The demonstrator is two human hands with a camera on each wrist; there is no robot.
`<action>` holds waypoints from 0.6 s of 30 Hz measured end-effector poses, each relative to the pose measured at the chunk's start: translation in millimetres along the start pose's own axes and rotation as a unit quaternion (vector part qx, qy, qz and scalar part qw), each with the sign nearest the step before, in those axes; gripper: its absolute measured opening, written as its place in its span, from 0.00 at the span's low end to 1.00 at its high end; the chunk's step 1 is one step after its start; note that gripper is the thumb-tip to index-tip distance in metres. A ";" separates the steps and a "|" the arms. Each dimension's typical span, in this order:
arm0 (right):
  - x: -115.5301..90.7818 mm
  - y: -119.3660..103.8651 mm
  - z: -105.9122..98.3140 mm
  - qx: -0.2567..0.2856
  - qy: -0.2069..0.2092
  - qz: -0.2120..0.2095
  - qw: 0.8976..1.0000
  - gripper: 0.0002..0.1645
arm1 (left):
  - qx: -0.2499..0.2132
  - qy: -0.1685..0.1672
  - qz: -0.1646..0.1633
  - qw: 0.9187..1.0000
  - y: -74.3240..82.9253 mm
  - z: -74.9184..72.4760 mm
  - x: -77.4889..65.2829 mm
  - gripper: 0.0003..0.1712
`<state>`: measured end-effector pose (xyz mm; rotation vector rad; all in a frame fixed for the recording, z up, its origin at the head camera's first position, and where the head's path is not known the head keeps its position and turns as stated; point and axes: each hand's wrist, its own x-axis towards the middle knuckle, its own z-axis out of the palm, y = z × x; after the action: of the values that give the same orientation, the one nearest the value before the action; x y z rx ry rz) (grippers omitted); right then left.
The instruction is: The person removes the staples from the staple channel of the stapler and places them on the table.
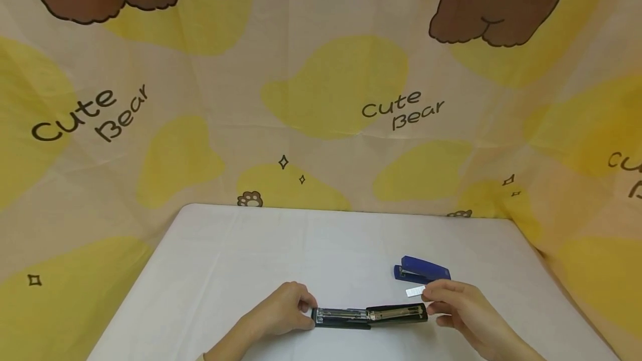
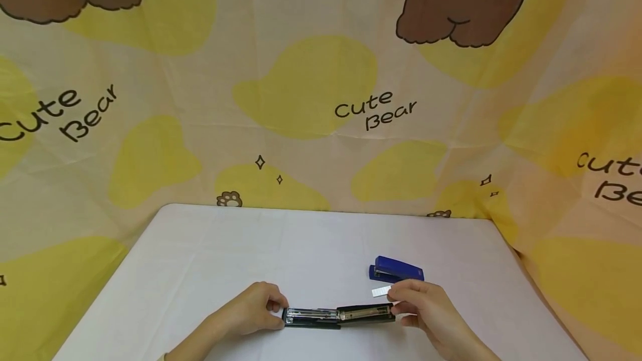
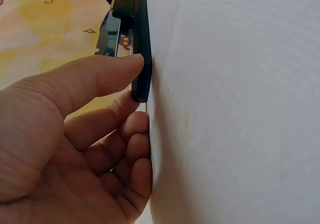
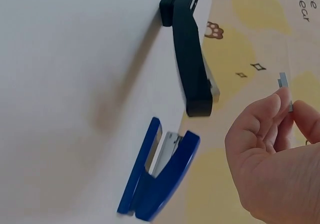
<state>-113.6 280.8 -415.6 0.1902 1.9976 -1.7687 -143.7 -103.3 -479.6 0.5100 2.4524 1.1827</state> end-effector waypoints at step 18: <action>-10.5 15.5 -58.2 0.015 0.134 0.062 0.989 0.16 | -0.003 -0.001 -0.003 1.000 0.8 -0.4 -0.8 0.16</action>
<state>-112.5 341.6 -421.3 0.5772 2.0888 -1.7709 -143.1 -103.4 -478.6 0.5019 2.4467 1.1855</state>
